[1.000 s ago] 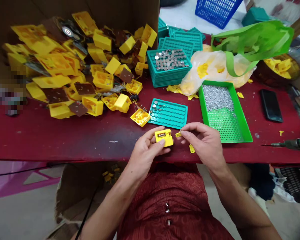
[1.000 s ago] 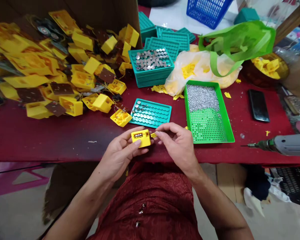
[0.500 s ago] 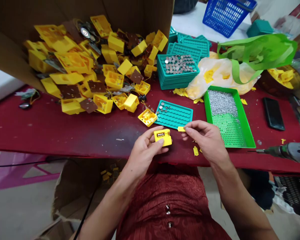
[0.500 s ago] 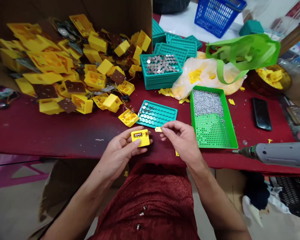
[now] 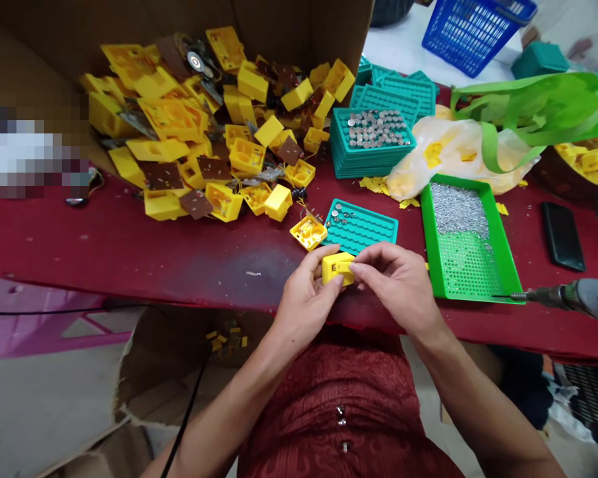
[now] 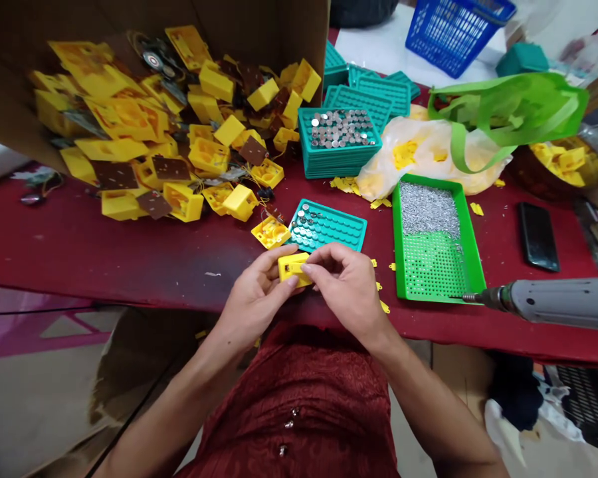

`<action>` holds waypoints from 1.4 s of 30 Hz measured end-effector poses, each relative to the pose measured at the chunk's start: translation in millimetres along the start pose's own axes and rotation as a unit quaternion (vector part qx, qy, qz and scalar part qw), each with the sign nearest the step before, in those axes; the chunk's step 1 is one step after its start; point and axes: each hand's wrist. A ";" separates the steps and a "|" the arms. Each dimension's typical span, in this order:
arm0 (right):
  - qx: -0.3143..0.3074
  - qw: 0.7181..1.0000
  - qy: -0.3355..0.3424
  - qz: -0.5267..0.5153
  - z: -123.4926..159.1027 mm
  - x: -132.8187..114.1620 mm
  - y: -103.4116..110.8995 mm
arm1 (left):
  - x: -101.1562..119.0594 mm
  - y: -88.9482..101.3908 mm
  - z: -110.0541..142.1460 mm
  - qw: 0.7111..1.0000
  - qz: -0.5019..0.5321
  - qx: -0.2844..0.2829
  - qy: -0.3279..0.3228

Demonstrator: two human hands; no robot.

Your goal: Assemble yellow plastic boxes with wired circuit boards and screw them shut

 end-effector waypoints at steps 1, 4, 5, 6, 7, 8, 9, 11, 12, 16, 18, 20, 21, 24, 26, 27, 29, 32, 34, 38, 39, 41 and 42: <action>0.003 1.000 0.002 0.012 -0.2 0.4 -1.2 | -1.0 -0.1 0.3 1.000 -0.016 0.001 -0.005; 0.001 0.999 -0.002 0.034 -1.6 1.8 -1.9 | -3.4 -0.4 2.0 0.997 -0.073 0.002 -0.028; -0.002 0.999 -0.007 0.039 -2.2 2.0 -1.0 | -3.8 -0.5 2.7 0.995 -0.094 0.002 -0.037; -0.006 0.999 -0.010 0.045 -2.9 2.0 0.5 | -4.0 -0.6 3.3 0.992 -0.116 0.001 -0.044; -0.009 0.998 -0.010 0.054 -3.5 1.9 2.4 | -4.1 -0.6 3.8 0.989 -0.136 -0.001 -0.050; -0.012 0.998 -0.008 0.066 -4.2 1.6 4.7 | -4.1 -0.6 4.2 0.987 -0.151 -0.003 -0.053; -0.014 0.997 -0.004 0.080 -4.8 1.4 7.0 | -4.1 -0.6 4.3 0.986 -0.160 -0.006 -0.054; -0.022 0.994 0.003 0.103 -5.6 1.4 10.9 | -4.1 -0.6 3.8 0.985 -0.162 -0.017 -0.052; -0.026 0.994 0.003 0.109 -5.7 1.7 12.1 | -4.2 -0.8 3.4 0.986 -0.158 -0.022 -0.050; -0.011 0.994 -0.010 0.105 -3.0 3.8 11.2 | -2.9 -3.8 3.6 0.989 -0.141 -0.019 -0.045; 0.005 0.994 -0.013 0.106 -0.1 3.8 9.4 | -0.5 -6.2 5.8 0.989 -0.141 -0.011 -0.045; 0.012 0.993 -0.008 0.113 2.8 2.3 8.5 | 2.7 -8.1 8.5 0.989 -0.141 -0.010 -0.044; 0.011 0.993 -0.002 0.120 4.1 1.0 8.6 | 4.4 -8.6 9.7 0.989 -0.143 -0.012 -0.043; 0.005 0.986 0.033 0.162 7.3 -4.4 9.5 | 8.3 -7.8 11.2 0.985 -0.165 -0.020 -0.045; 0.004 0.978 0.072 0.197 9.7 -8.5 9.5 | 9.8 -6.7 10.7 0.981 -0.183 -0.024 -0.051; 0.004 0.972 0.096 0.213 11.0 -10.4 9.1 | 10.4 -6.4 10.4 0.981 -0.185 -0.024 -0.053; 0.011 0.957 0.148 0.248 13.9 -13.9 8.0 | 11.8 -6.5 10.2 0.984 -0.168 -0.024 -0.055; 0.048 0.942 0.203 0.264 16.9 -16.5 8.0 | 14.7 -7.7 11.6 0.991 -0.117 -0.015 -0.056; 0.077 0.950 0.189 0.234 16.6 -15.4 10.0 | 16.3 -8.1 13.4 0.995 -0.090 -0.006 -0.045; -0.018 0.982 0.077 0.174 12.5 -6.7 15.2 | 15.8 -5.8 17.0 0.997 -0.070 -0.018 -0.041; -0.056 0.983 0.055 0.167 11.8 -4.0 16.0 | 14.6 -4.7 18.1 0.996 -0.071 -0.032 -0.043; -0.100 0.983 0.024 0.155 12.2 0.6 16.8 | 11.4 -2.6 20.3 0.994 -0.081 -0.066 -0.040; -0.108 0.983 0.011 0.148 13.3 2.2 16.8 | 9.5 -1.8 21.6 0.992 -0.091 -0.081 -0.036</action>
Point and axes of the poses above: each hand's wrist, its own z-axis away from the middle knuckle, its own y-axis out of the back of the hand, x = y × z, and after that the axes turned 3 degrees about z, right-handed
